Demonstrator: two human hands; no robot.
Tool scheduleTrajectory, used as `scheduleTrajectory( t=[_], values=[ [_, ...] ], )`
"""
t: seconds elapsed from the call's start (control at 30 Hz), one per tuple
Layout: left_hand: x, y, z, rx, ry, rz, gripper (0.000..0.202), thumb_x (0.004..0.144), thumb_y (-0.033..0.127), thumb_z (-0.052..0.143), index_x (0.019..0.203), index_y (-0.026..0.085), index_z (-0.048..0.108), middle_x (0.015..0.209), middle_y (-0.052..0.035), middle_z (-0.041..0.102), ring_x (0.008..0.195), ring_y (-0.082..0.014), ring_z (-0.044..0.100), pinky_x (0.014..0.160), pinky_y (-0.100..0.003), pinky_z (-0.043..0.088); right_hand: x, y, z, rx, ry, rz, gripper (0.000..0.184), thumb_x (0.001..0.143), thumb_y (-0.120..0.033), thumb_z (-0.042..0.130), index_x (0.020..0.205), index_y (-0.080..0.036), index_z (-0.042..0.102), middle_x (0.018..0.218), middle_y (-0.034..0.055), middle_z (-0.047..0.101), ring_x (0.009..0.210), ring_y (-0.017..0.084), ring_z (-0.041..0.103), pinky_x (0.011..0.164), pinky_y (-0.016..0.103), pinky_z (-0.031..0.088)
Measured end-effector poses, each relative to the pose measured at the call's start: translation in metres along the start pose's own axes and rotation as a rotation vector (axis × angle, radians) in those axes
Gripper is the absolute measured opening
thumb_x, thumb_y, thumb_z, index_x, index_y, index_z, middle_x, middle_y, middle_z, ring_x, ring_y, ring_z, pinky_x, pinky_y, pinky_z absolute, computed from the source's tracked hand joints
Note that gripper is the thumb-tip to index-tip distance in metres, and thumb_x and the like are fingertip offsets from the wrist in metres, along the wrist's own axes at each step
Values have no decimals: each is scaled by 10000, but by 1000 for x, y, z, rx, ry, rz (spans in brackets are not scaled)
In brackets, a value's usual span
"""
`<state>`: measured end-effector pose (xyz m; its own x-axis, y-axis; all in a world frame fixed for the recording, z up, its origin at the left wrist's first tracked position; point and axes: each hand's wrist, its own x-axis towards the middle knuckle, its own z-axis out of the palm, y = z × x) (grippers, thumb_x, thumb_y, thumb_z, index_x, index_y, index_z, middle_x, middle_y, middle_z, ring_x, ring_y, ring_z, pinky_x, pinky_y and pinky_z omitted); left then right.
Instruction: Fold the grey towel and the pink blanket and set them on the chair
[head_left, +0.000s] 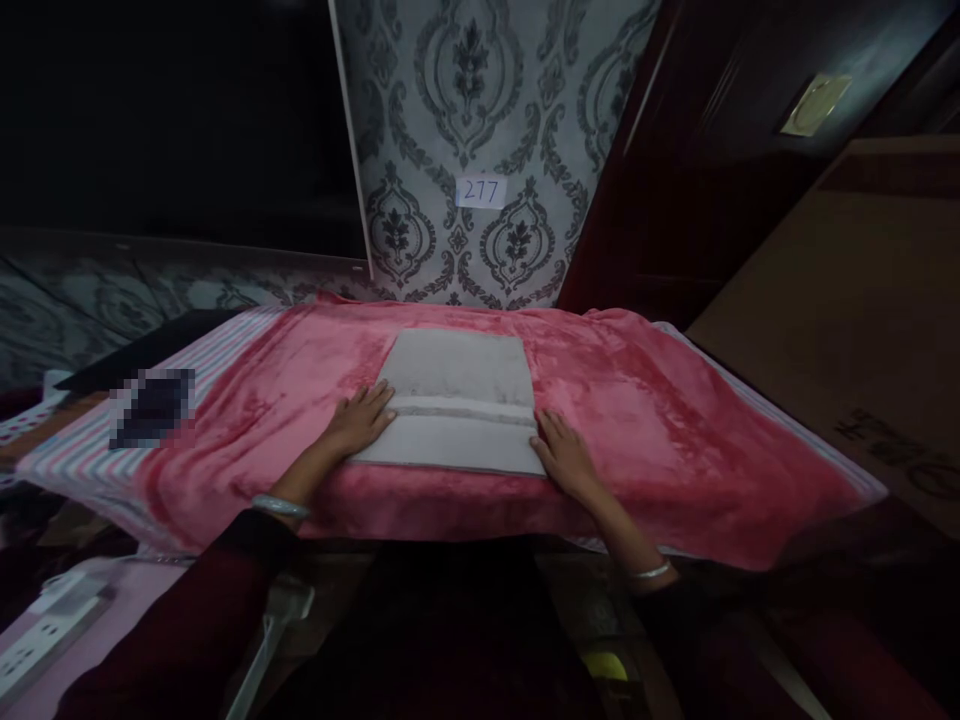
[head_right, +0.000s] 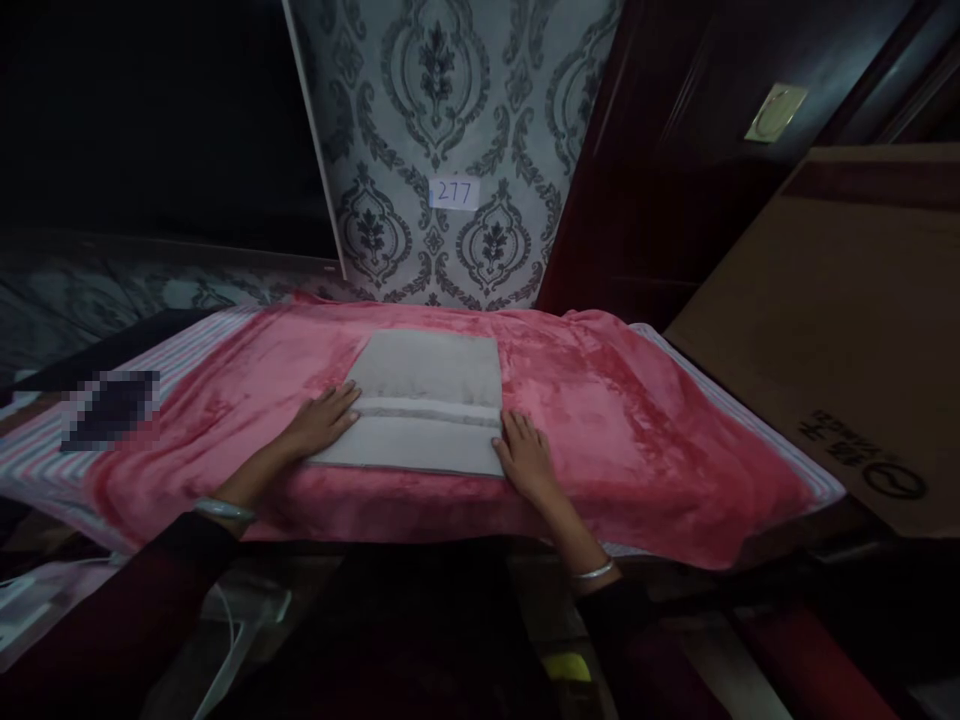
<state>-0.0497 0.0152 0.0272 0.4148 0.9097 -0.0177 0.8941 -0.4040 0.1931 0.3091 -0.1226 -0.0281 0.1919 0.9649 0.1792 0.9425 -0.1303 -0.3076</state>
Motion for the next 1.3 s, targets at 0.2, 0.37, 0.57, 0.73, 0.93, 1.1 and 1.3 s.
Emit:
scheduleTrajectory(
  t=[0.2,0.37,0.57,0.73,0.93,1.1,1.3],
  values=[
    [13,57,-2,19,94,231,581,1014,343,314,1564,177,400,1676,-112,304,1571,-298,203,1249,-580,184,33,-70,-9,15,-14,-231,563,1041,-361,323,1576,-206,401,1664,89,311,1551,260,238,1240,504,226],
    [33,86,19,44,34,392,595,1014,379,358,1575,182,371,1680,-123,285,1571,-269,209,1255,-578,148,48,-109,2,-71,-157,-313,601,1045,-349,305,1622,-178,293,1687,71,233,1566,269,179,1251,531,174],
    [32,50,26,45,63,316,615,1023,472,345,1589,231,357,1694,-109,242,1580,-288,173,1252,-598,133,41,-73,10,-87,-167,-229,614,1047,-466,329,1612,-225,327,1688,57,224,1567,273,176,1256,531,168],
    [21,2,22,-12,113,88,642,1009,476,353,1587,196,362,1695,-128,233,1572,-333,186,1235,-602,208,28,-28,17,33,-42,-64,612,1014,-418,381,1584,-194,390,1680,94,257,1554,306,218,1222,540,281],
    [3,-12,23,-584,304,-95,597,865,334,572,1425,128,565,1543,-158,516,1467,-304,428,1235,-465,301,13,-10,25,454,130,48,708,939,-344,443,1606,-145,319,1613,149,396,1497,280,367,1212,526,333],
    [-18,2,13,-1363,378,-357,488,716,291,748,1184,154,715,1058,-78,774,1021,-227,708,948,-340,557,-12,-20,18,1056,160,254,694,916,-379,482,1574,-186,375,1566,136,470,1441,286,458,1156,549,420],
    [-36,8,5,-1681,238,-451,185,664,154,741,848,144,757,850,-46,776,749,-155,697,682,-222,590,-39,-43,12,1616,147,343,321,846,-424,622,1112,-255,682,1223,69,732,1268,284,623,1080,529,527]
  ],
)
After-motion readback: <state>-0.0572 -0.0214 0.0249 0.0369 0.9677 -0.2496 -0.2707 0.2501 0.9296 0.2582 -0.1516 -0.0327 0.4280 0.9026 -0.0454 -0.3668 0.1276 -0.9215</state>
